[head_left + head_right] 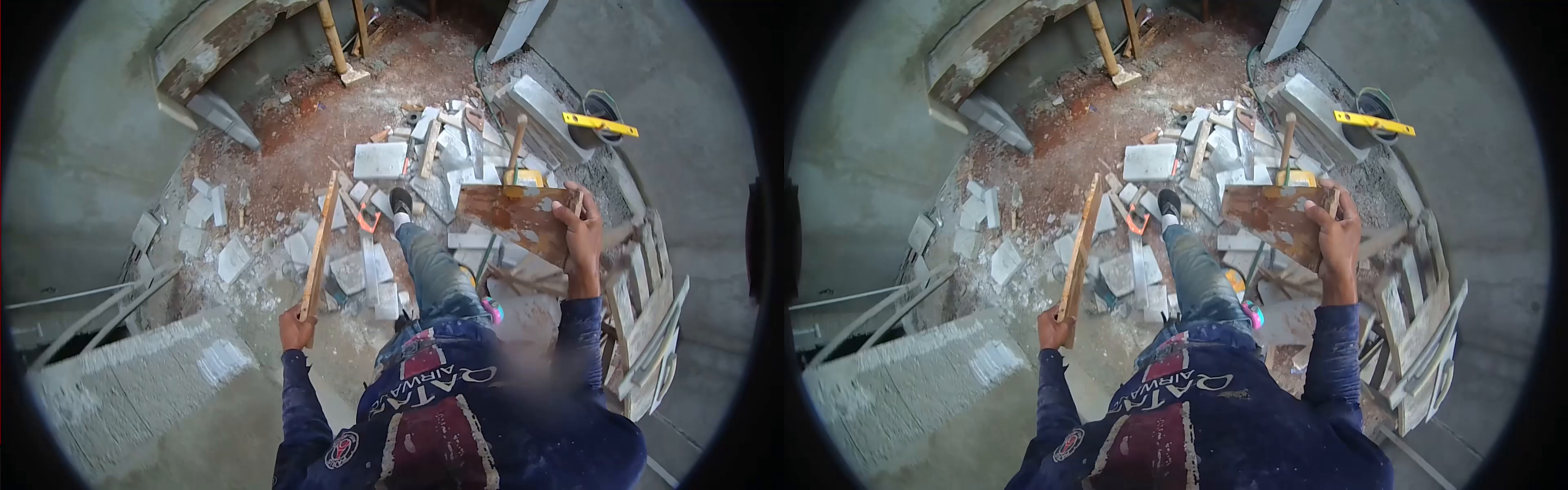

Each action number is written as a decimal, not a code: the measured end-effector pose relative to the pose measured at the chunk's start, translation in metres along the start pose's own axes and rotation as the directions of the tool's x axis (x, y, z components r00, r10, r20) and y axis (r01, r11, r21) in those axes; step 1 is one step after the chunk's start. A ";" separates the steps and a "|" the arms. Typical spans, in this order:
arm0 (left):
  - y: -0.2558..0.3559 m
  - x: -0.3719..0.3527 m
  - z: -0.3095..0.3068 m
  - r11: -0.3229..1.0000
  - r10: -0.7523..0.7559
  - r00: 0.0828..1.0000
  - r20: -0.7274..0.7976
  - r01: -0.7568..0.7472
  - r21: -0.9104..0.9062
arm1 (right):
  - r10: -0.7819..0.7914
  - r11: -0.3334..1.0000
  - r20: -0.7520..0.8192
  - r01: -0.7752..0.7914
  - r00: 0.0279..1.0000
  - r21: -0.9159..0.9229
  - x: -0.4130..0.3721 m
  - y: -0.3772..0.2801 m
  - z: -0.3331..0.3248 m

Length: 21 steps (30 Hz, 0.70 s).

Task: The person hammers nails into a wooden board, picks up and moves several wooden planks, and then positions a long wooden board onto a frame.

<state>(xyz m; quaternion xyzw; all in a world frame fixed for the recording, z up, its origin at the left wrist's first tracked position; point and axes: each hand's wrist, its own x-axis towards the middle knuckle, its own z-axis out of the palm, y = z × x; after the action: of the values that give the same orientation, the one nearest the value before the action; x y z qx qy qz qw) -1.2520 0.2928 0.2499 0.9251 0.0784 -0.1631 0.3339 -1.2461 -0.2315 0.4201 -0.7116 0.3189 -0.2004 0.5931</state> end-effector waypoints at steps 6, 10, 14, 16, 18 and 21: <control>0.063 0.182 -0.019 0.991 -0.018 0.999 0.037 0.013 0.135 | 0.094 0.994 0.078 -0.089 0.992 -0.068 0.164 0.004 0.095; 0.103 0.272 -0.045 0.957 -0.056 0.996 0.070 0.033 0.289 | 0.115 0.991 0.082 -0.109 0.990 -0.077 0.239 -0.045 0.130; 0.129 0.356 -0.057 0.951 -0.051 0.994 0.092 0.020 0.310 | 0.005 1.000 0.110 -0.001 0.994 -0.030 0.312 -0.094 0.152; 0.162 0.399 -0.064 0.962 0.004 0.994 0.107 -0.033 0.269 | -0.022 0.999 0.116 0.017 0.993 0.043 0.345 -0.118 0.169; 0.185 0.439 -0.060 0.964 0.054 0.993 0.105 -0.079 0.254 | -0.034 0.999 0.088 0.034 0.996 0.008 0.379 -0.135 0.184; 0.227 0.510 -0.051 0.966 0.112 0.984 0.137 -0.140 0.217 | -0.078 0.995 0.087 0.082 0.993 -0.048 0.438 -0.146 0.218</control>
<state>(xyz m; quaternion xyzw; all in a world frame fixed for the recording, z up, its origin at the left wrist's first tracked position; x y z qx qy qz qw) -0.7049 0.1703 0.2407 0.9482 -0.0205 -0.2064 0.2405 -0.7565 -0.3648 0.4740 -0.7466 0.2698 -0.1854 0.5791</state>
